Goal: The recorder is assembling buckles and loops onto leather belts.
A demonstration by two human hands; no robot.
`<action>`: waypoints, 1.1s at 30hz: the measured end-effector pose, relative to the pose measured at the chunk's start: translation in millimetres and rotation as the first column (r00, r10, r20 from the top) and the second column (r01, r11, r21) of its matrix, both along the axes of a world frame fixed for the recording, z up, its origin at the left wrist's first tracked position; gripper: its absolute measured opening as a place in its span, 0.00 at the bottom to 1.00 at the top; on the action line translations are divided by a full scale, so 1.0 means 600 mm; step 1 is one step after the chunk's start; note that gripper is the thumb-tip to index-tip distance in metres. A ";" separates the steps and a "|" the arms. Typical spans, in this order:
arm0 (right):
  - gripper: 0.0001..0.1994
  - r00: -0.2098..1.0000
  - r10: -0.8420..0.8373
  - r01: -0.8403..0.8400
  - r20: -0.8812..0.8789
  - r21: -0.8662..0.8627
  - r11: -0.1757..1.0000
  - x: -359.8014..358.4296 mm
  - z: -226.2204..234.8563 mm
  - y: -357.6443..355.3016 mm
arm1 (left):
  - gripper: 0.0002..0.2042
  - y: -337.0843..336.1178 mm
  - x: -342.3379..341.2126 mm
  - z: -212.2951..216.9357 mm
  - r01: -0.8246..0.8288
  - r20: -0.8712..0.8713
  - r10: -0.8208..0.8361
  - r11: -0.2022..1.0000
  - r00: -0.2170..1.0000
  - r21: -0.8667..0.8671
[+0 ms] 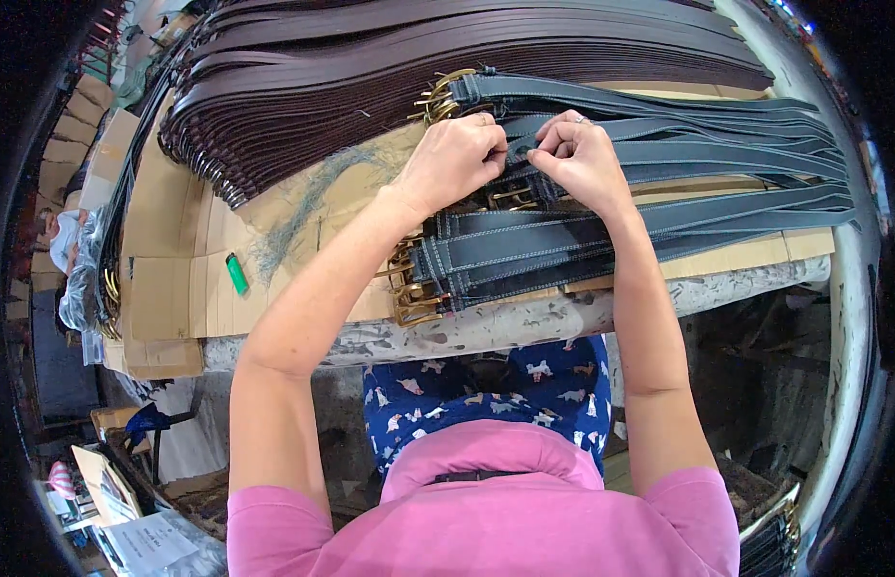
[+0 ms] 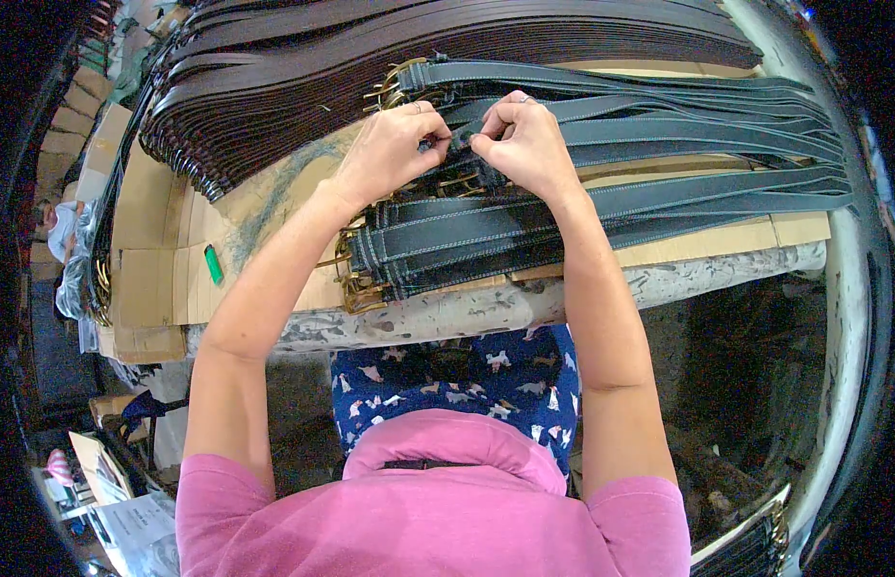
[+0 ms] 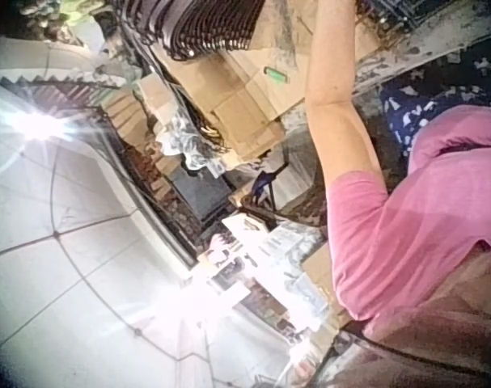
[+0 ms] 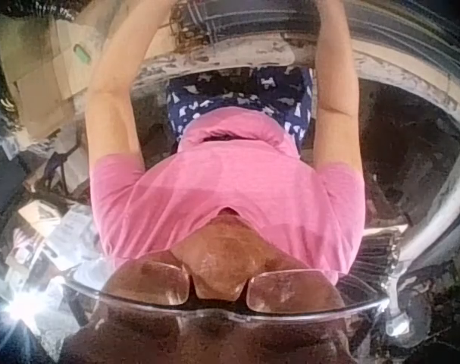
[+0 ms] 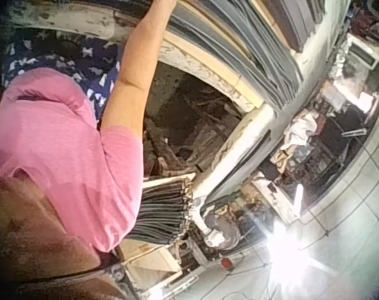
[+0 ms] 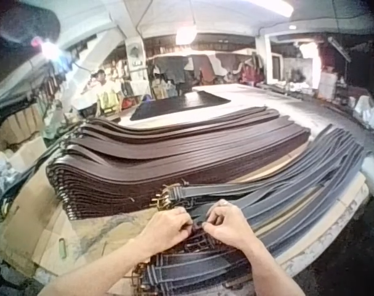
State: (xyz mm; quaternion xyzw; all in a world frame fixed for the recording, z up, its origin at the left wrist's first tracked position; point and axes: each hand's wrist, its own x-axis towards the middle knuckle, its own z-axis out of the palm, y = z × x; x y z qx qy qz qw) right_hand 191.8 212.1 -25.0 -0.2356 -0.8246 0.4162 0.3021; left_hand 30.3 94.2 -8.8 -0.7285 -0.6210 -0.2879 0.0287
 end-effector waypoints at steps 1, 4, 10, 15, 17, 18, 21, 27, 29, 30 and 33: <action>0.07 1.000 0.010 -0.010 -0.001 0.002 1.000 -0.001 0.000 0.000 | 0.05 -0.001 -0.001 -0.001 0.001 0.003 -0.001 1.000 1.000 0.002; 0.07 1.000 0.019 -0.019 -0.003 0.016 1.000 0.003 -0.003 0.001 | 0.05 0.001 0.002 0.000 0.015 -0.007 -0.015 1.000 1.000 0.014; 0.07 1.000 0.023 -0.023 0.002 0.036 0.999 0.000 -0.004 0.002 | 0.05 -0.003 0.001 0.003 -0.001 0.001 0.001 1.000 1.000 -0.014; 0.08 1.000 0.003 -0.003 0.004 -0.013 1.000 0.001 -0.002 0.004 | 0.05 -0.001 0.001 0.002 0.006 0.003 -0.006 1.000 1.000 0.004; 0.08 1.000 0.010 -0.010 -0.001 -0.010 1.000 0.001 -0.003 0.003 | 0.05 -0.002 0.000 0.003 0.006 0.006 -0.006 1.000 1.000 0.009; 0.08 1.000 0.012 -0.012 -0.001 -0.010 1.000 0.002 -0.003 0.004 | 0.05 -0.003 0.000 0.004 0.005 0.017 -0.005 1.000 1.000 0.008; 0.07 0.999 0.042 -0.043 0.013 0.048 0.998 0.002 -0.004 0.005 | 0.05 -0.001 -0.007 0.000 0.004 0.072 -0.004 1.000 0.997 -0.002; 0.08 1.000 0.028 -0.028 -0.013 -0.042 0.999 0.001 -0.001 0.002 | 0.08 -0.020 -0.016 -0.001 -0.109 0.424 0.143 0.989 0.895 -0.103; 0.08 0.999 0.039 -0.039 -0.009 -0.023 0.999 0.003 -0.002 0.003 | 0.07 -0.028 -0.018 -0.002 -0.170 0.522 0.235 0.971 0.820 -0.170; 0.08 0.999 0.040 -0.041 -0.007 -0.021 0.999 0.003 -0.003 0.005 | 0.07 -0.029 -0.020 -0.006 -0.171 0.524 0.235 0.971 0.819 -0.168; 0.06 0.998 0.065 -0.065 -0.002 0.025 0.998 0.002 -0.005 0.005 | 0.07 -0.035 -0.029 -0.033 -0.189 0.648 0.243 0.970 0.721 -0.153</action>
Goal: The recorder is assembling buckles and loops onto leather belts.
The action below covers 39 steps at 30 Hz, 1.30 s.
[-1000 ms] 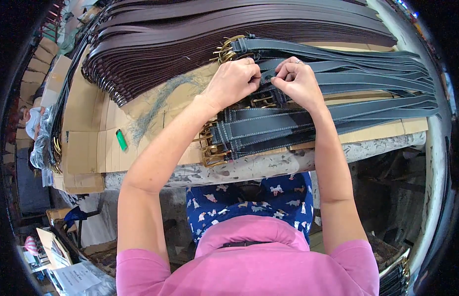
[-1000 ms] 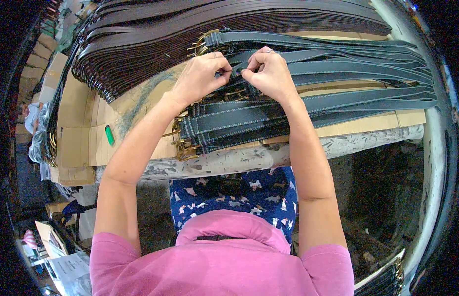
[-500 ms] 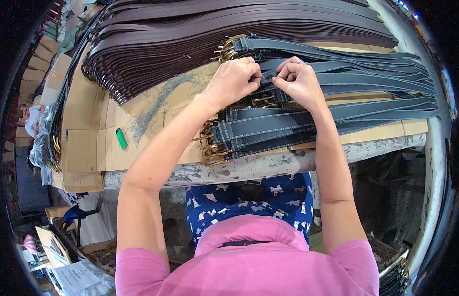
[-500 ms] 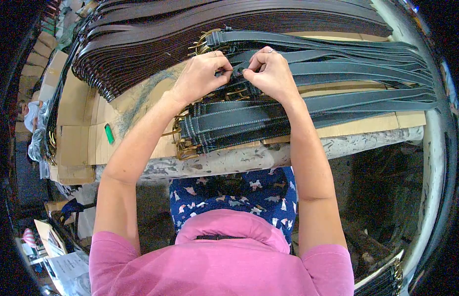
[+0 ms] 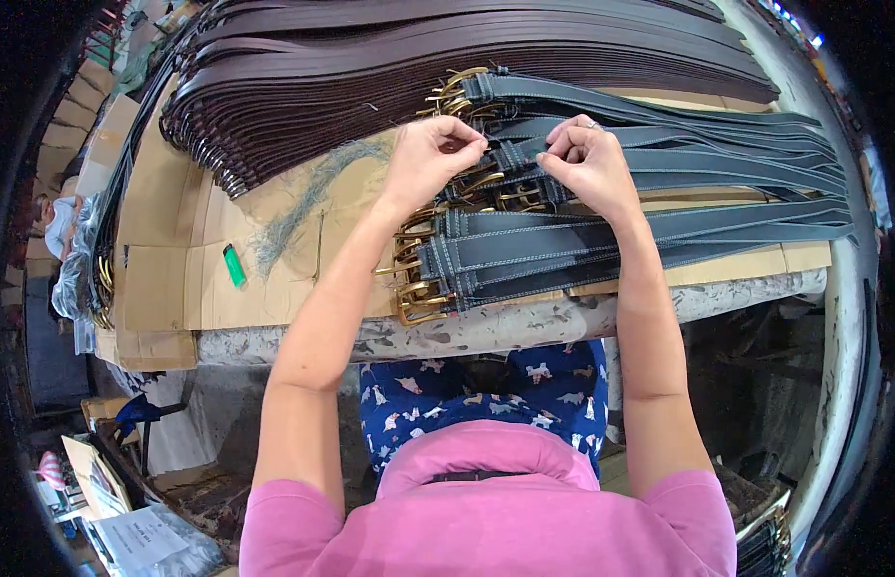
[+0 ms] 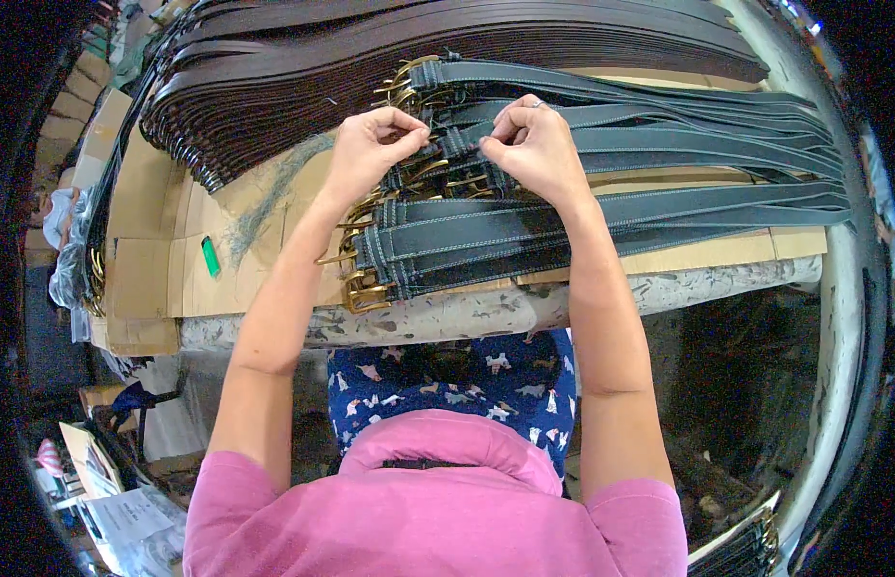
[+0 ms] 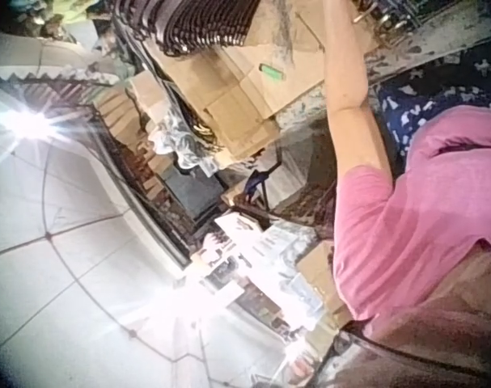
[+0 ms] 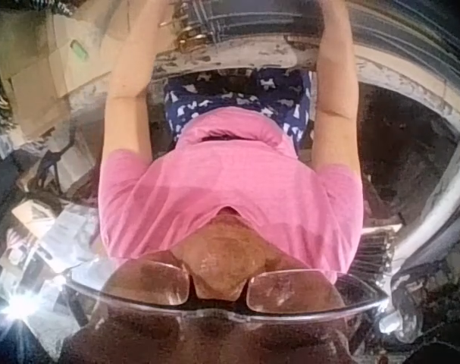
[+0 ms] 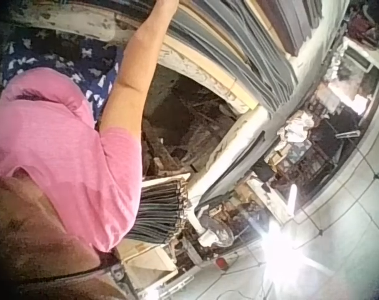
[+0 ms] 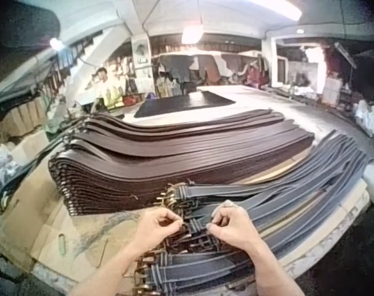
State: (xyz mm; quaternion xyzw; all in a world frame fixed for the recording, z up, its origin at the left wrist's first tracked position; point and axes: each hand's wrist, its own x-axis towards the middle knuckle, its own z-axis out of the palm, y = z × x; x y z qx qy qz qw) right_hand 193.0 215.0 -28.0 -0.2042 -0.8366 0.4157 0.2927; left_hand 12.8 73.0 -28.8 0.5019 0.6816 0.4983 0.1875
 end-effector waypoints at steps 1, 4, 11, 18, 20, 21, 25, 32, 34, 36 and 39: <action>0.06 1.000 -0.010 0.010 -0.002 -0.024 1.000 0.000 0.002 -0.002 | 0.07 0.000 -0.005 -0.011 -0.002 0.056 0.002 1.000 0.998 0.000; 0.07 1.000 -0.024 0.024 -0.005 -0.038 0.999 0.000 0.003 -0.002 | 0.07 -0.002 -0.005 -0.013 0.003 0.123 -0.001 1.000 0.992 -0.014; 0.07 1.000 -0.007 0.008 0.008 -0.073 0.997 0.001 0.006 -0.002 | 0.06 -0.010 -0.008 -0.011 0.084 0.219 -0.078 0.996 0.973 -0.017; 0.07 1.000 -0.009 0.010 0.003 -0.046 0.999 0.000 0.006 -0.004 | 0.07 -0.013 -0.008 -0.016 0.092 0.262 -0.083 0.995 0.961 -0.024; 0.06 0.999 -0.016 0.017 0.031 -0.025 1.000 0.001 0.008 -0.004 | 0.06 -0.012 -0.005 -0.017 0.083 0.249 -0.085 0.996 0.965 0.017; 0.06 0.999 -0.016 0.017 0.031 -0.025 1.000 0.000 0.009 -0.005 | 0.06 -0.012 -0.004 -0.016 0.083 0.249 -0.085 0.996 0.965 0.018; 0.07 0.999 -0.039 0.036 -0.025 -0.123 0.992 0.000 0.001 0.003 | 0.07 -0.008 -0.002 -0.017 0.100 0.301 -0.107 0.994 0.947 0.040; 0.07 0.998 -0.023 0.016 -0.058 -0.120 0.993 -0.020 0.018 -0.009 | 0.07 -0.008 -0.003 -0.016 0.117 0.363 -0.129 0.992 0.923 0.054; 0.07 1.000 0.014 -0.013 0.021 -0.078 0.997 -0.030 0.025 -0.007 | 0.07 -0.009 -0.006 -0.023 0.106 0.379 -0.124 0.992 0.917 0.069; 0.06 0.993 0.049 -0.046 0.104 -0.036 0.998 -0.040 0.037 -0.007 | 0.07 -0.009 -0.009 -0.027 0.102 0.355 -0.135 0.989 0.925 0.109; 0.08 0.973 0.057 -0.077 0.225 0.082 0.994 -0.055 0.050 -0.006 | 0.06 -0.009 -0.009 -0.030 0.113 0.350 -0.146 0.987 0.925 0.113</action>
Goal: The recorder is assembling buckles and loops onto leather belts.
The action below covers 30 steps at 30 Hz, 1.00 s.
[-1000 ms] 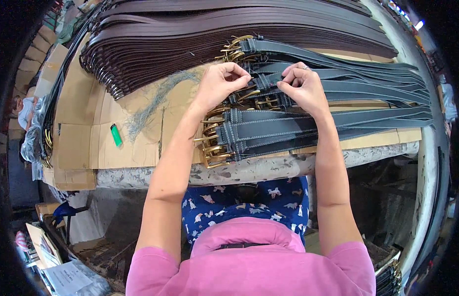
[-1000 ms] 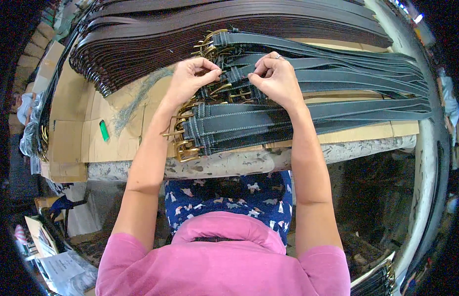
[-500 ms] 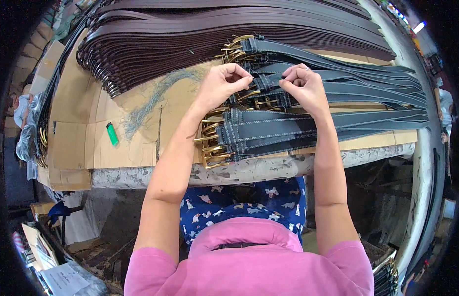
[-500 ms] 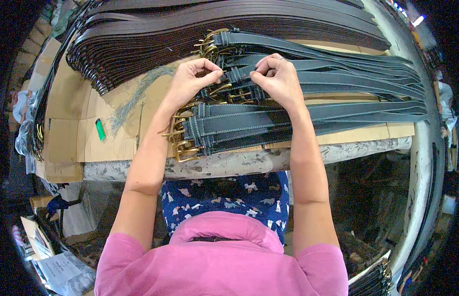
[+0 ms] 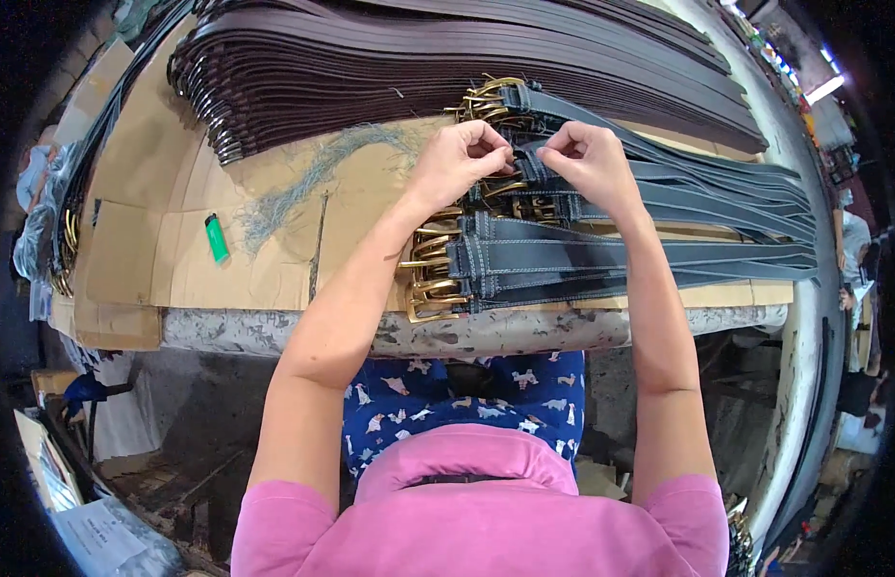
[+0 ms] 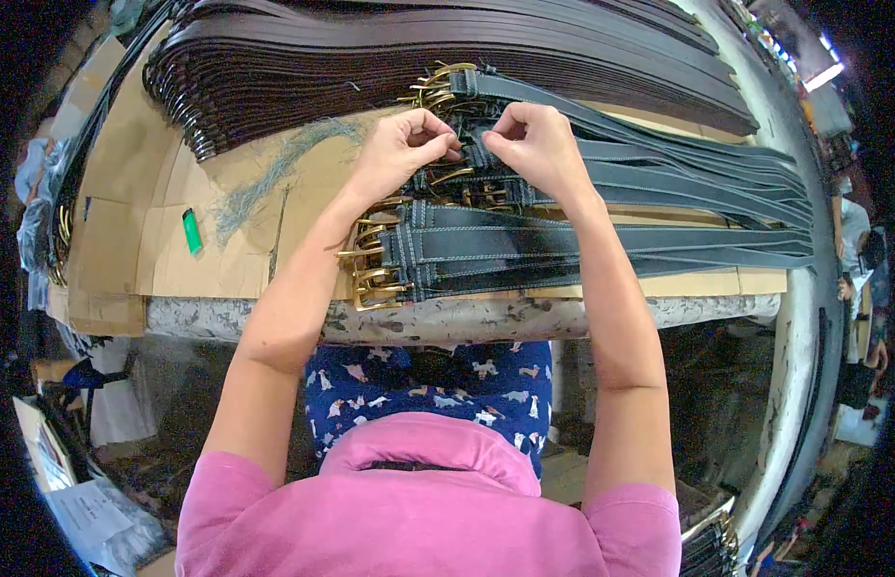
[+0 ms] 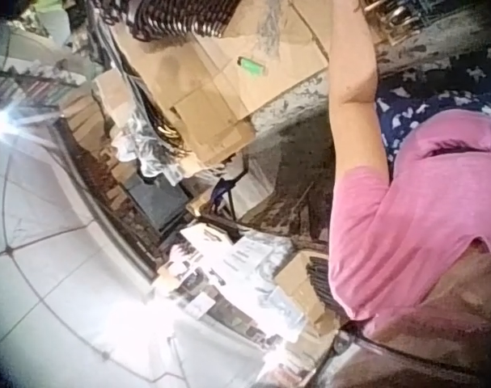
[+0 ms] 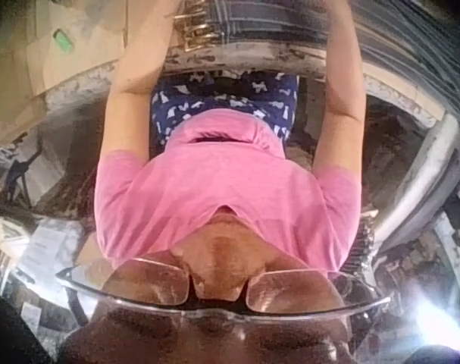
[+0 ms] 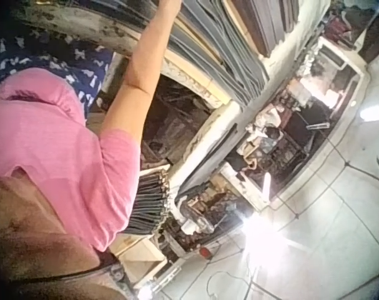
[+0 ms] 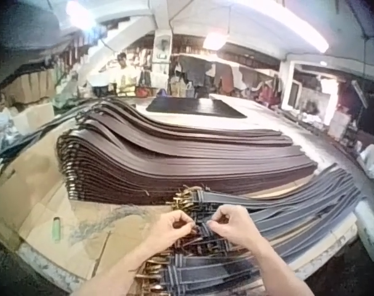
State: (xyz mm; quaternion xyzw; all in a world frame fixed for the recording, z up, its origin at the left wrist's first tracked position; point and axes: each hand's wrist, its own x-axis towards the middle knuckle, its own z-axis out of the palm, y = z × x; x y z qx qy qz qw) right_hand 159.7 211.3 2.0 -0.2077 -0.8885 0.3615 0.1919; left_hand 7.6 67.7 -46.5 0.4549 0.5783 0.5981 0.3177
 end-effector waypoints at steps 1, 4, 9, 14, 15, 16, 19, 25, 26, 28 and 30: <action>0.08 1.000 0.004 -0.004 0.007 0.007 1.000 -0.002 0.004 -0.001 | 0.06 0.003 0.001 -0.001 -0.004 0.007 0.004 1.000 1.000 0.007; 0.08 0.995 -0.017 0.008 0.094 0.092 0.996 -0.016 0.023 -0.018 | 0.06 0.003 0.001 -0.006 -0.028 -0.056 0.028 1.000 0.998 0.009; 0.10 0.984 -0.051 0.024 0.168 0.164 0.986 -0.029 0.027 -0.016 | 0.07 -0.001 0.004 0.005 -0.034 -0.116 0.035 0.999 0.993 0.008; 0.11 0.977 -0.069 0.032 0.204 0.183 0.983 -0.034 0.027 -0.019 | 0.06 -0.003 0.003 0.007 -0.041 -0.133 0.041 0.999 0.990 0.008; 0.11 0.975 -0.074 0.034 0.211 0.186 0.982 -0.034 0.027 -0.019 | 0.06 -0.004 0.004 0.008 -0.039 -0.130 0.039 0.999 0.991 0.003; 0.11 0.975 -0.074 0.034 0.212 0.187 0.982 -0.035 0.027 -0.020 | 0.06 -0.004 0.004 0.006 -0.039 -0.129 0.040 0.999 0.991 0.004; 0.10 0.966 -0.096 0.053 0.239 0.180 0.982 -0.035 0.029 -0.020 | 0.07 0.000 0.004 0.002 -0.037 -0.110 0.037 0.999 0.993 0.006; 0.10 0.969 -0.085 0.047 0.231 0.164 0.985 -0.033 0.025 -0.015 | 0.07 0.001 0.004 0.000 -0.029 -0.114 0.029 1.000 0.993 0.008; 0.10 0.971 -0.080 0.044 0.227 0.160 0.986 -0.033 0.024 -0.014 | 0.07 0.001 0.003 -0.001 -0.026 -0.117 0.027 1.000 0.993 0.011; 0.10 0.972 -0.076 0.042 0.222 0.156 0.987 -0.033 0.023 -0.014 | 0.07 0.002 0.002 -0.003 -0.023 -0.121 0.025 1.000 0.992 0.014; 0.10 0.974 -0.067 0.034 0.215 0.150 0.988 -0.031 0.024 -0.013 | 0.07 0.002 0.003 -0.003 -0.049 -0.073 0.052 0.998 0.996 0.030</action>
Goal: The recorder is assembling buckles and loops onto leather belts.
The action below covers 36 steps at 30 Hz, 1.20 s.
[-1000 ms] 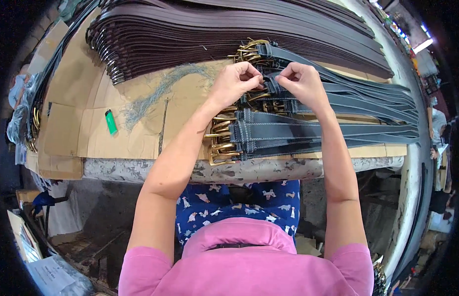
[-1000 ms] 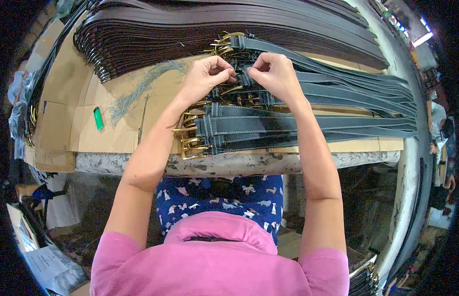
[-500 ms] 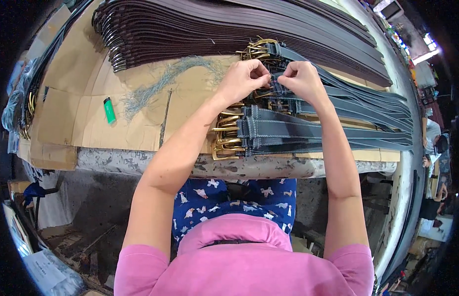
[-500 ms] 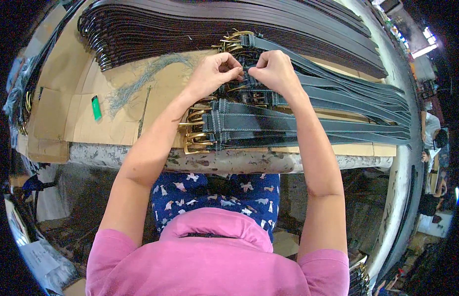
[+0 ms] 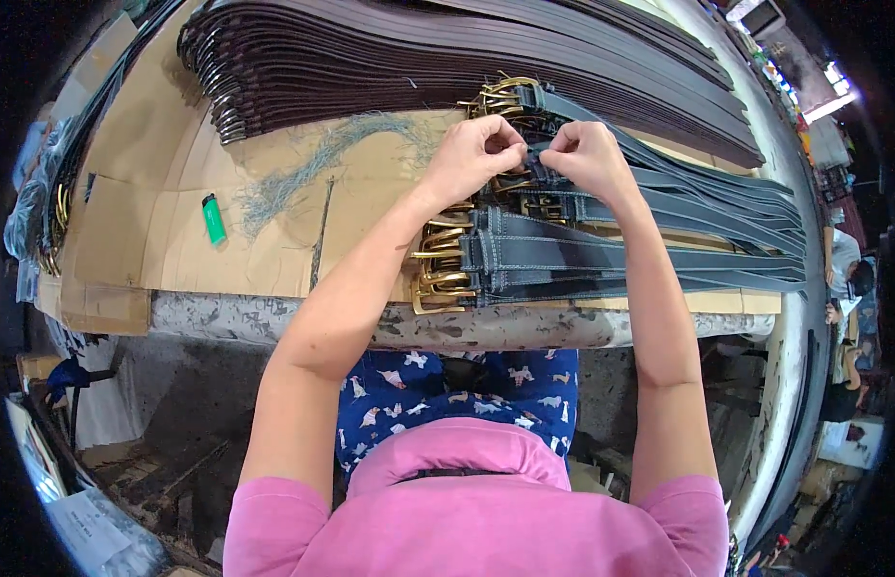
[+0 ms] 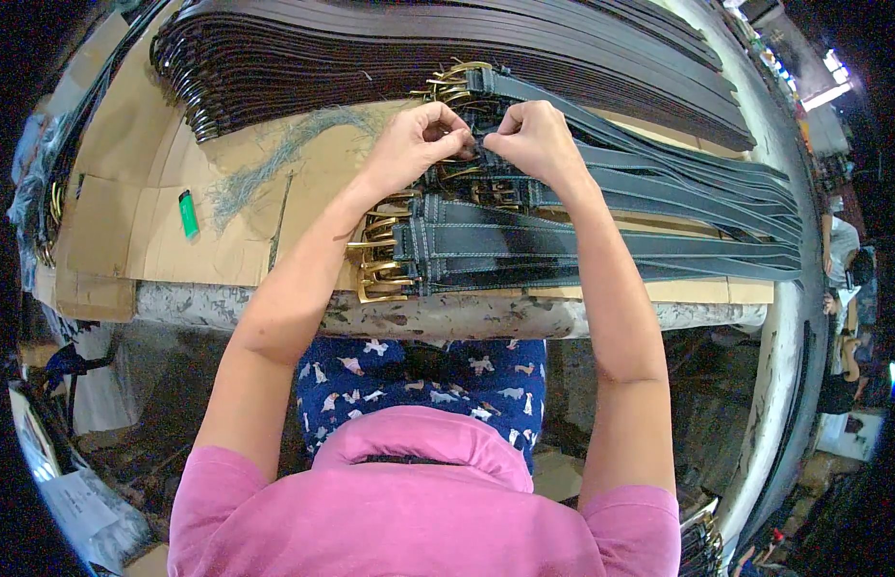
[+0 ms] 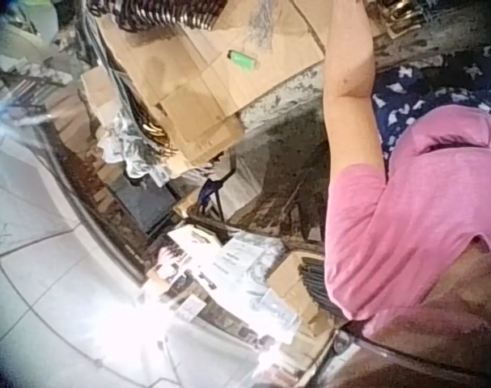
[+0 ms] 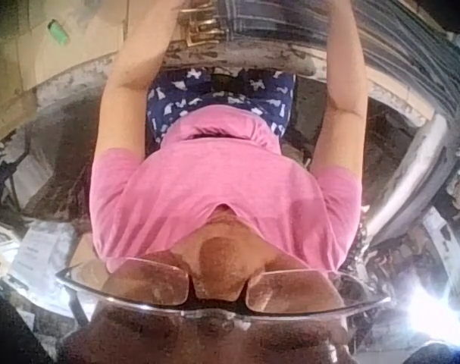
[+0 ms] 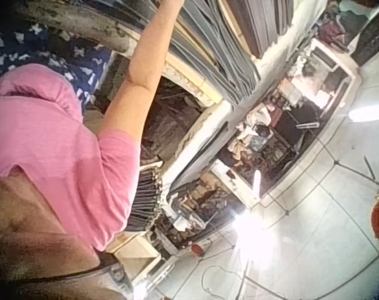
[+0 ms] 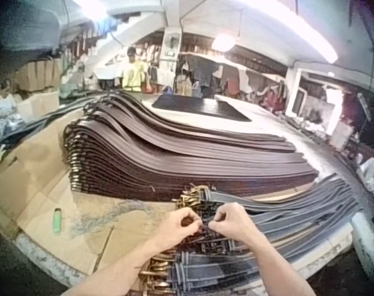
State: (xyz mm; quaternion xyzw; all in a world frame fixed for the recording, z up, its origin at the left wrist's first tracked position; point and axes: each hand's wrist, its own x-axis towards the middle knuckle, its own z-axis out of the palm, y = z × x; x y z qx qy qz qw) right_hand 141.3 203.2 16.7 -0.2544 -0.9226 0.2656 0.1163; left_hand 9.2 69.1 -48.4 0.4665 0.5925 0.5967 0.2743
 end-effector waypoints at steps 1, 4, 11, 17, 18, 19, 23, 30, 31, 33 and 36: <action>0.10 1.000 -0.003 0.003 -0.001 0.000 1.000 0.001 0.002 0.000 | 0.07 0.000 0.000 0.000 0.003 -0.001 -0.003 1.000 1.000 0.000; 0.09 0.998 -0.053 0.051 -0.029 -0.080 0.996 0.007 0.000 0.008 | 0.06 -0.005 -0.004 0.004 0.024 0.025 -0.024 0.999 0.999 0.029; 0.08 0.726 -0.377 0.119 -0.575 -0.436 0.892 0.074 -0.071 0.040 | 0.09 -0.027 0.002 0.038 0.118 -0.220 -0.140 0.987 0.965 -0.108; 0.06 0.580 -0.454 -0.037 -0.676 -0.579 0.815 0.084 -0.094 0.038 | 0.13 0.001 0.042 0.086 0.177 -0.717 -0.206 0.977 0.666 -0.116; 0.06 0.563 -0.467 -0.072 -0.681 -0.604 0.794 0.084 -0.099 0.040 | 0.14 0.003 0.059 0.092 0.141 -0.777 -0.240 0.971 0.582 -0.193; 0.06 0.553 -0.478 -0.069 -0.682 -0.610 0.790 0.084 -0.101 0.042 | 0.14 0.006 0.070 0.095 0.097 -0.826 -0.277 0.960 0.491 -0.264; 0.06 0.546 -0.497 -0.079 -0.674 -0.633 0.771 0.082 -0.108 0.044 | 0.15 0.007 0.093 0.104 0.014 -0.919 -0.332 0.941 0.214 -0.337; 0.07 0.573 -0.488 -0.008 -0.658 -0.600 0.800 0.077 -0.119 0.051 | 0.12 0.018 0.092 0.106 0.059 -0.919 -0.383 0.924 0.091 -0.379; 0.07 0.559 -0.499 -0.009 -0.662 -0.607 0.795 0.078 -0.119 0.051 | 0.11 0.017 0.090 0.105 0.064 -0.926 -0.365 0.931 0.101 -0.360; 0.07 0.583 -0.470 0.013 -0.663 -0.571 0.821 0.078 -0.122 0.053 | 0.11 0.017 0.089 0.114 0.059 -0.905 -0.413 0.911 0.102 -0.409; 0.07 0.560 -0.482 0.009 -0.674 -0.577 0.817 0.077 -0.124 0.053 | 0.11 0.019 0.085 0.123 0.058 -0.865 -0.460 0.887 0.199 -0.458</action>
